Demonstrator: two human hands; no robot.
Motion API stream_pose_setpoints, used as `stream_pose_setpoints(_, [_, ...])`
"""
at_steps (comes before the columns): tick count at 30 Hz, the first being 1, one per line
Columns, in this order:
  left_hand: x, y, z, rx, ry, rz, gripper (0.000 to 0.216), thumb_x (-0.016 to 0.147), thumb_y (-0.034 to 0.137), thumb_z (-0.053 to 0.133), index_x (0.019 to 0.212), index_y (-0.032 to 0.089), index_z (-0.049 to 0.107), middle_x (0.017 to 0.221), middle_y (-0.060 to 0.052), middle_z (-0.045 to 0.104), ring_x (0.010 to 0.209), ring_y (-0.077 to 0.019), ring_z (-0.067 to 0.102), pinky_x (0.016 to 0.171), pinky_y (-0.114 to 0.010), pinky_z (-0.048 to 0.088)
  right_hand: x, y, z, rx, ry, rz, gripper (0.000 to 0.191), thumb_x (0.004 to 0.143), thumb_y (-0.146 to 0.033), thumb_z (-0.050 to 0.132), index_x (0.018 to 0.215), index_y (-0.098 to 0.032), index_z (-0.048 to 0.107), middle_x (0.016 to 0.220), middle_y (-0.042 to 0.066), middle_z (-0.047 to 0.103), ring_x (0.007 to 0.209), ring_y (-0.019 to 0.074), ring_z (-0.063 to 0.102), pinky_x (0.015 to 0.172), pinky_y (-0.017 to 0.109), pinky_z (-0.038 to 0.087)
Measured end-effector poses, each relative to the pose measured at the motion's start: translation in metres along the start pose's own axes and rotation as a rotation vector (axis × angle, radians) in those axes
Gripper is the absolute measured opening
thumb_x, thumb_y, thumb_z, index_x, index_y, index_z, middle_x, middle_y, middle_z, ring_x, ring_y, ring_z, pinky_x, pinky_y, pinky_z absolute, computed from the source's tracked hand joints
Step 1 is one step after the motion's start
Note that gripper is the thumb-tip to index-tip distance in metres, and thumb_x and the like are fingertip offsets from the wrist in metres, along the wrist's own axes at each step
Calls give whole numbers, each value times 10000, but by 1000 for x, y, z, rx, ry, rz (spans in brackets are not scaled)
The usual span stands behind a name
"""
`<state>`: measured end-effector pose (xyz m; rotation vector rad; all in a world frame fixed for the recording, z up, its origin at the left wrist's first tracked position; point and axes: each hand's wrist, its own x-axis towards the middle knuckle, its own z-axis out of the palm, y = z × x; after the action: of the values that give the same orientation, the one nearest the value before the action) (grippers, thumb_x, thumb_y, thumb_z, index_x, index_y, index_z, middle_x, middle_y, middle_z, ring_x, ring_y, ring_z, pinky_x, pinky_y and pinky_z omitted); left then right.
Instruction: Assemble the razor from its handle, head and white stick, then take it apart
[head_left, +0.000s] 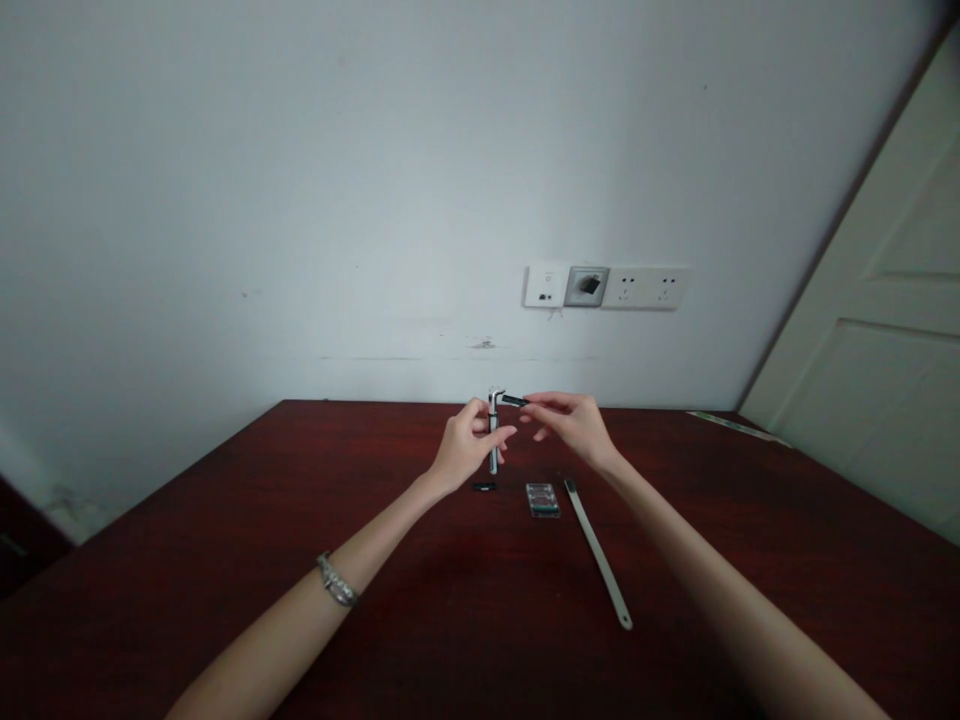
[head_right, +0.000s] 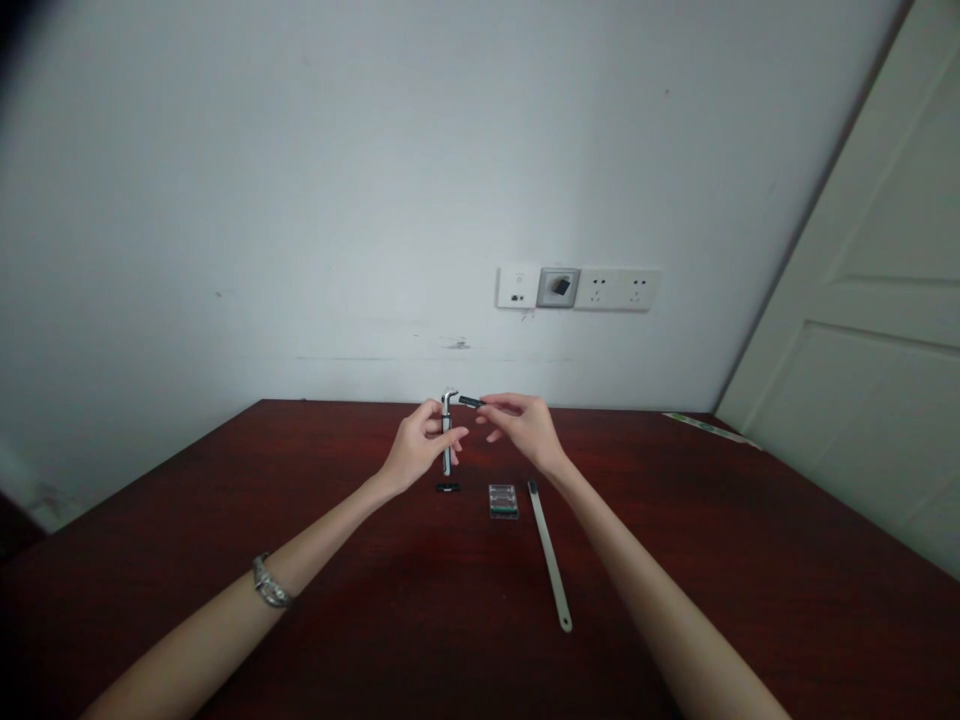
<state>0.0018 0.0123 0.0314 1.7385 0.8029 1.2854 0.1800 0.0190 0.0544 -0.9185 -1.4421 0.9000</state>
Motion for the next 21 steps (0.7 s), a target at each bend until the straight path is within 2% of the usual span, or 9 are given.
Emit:
stream_pose_setpoints(8, [-9,-15,12,6,108,-5,410,658,429,712,854,178,454,536,53,585,376,-110,553,354,-184,434,-1,-3,-2,25,8,-33,326,603,-360,745,809,-113,690,709,79,703,668,215,677,452,258,554])
stream_pose_setpoints(14, [-14,-17,18,62,144,51,346,689,432,686,827,166,513,518,48,576,373,-88,530,362,-175,429,-3,-2,1,67,-7,-22,293,595,-330,750,792,-123,686,725,75,701,687,217,677,447,253,550])
stream_pose_setpoints(21, [-19,-19,26,101,144,66,309,734,412,647,737,176,447,479,60,545,377,-80,525,356,-152,404,-4,2,3,81,-65,-36,253,628,-298,727,814,-131,687,691,56,698,680,199,672,479,251,552])
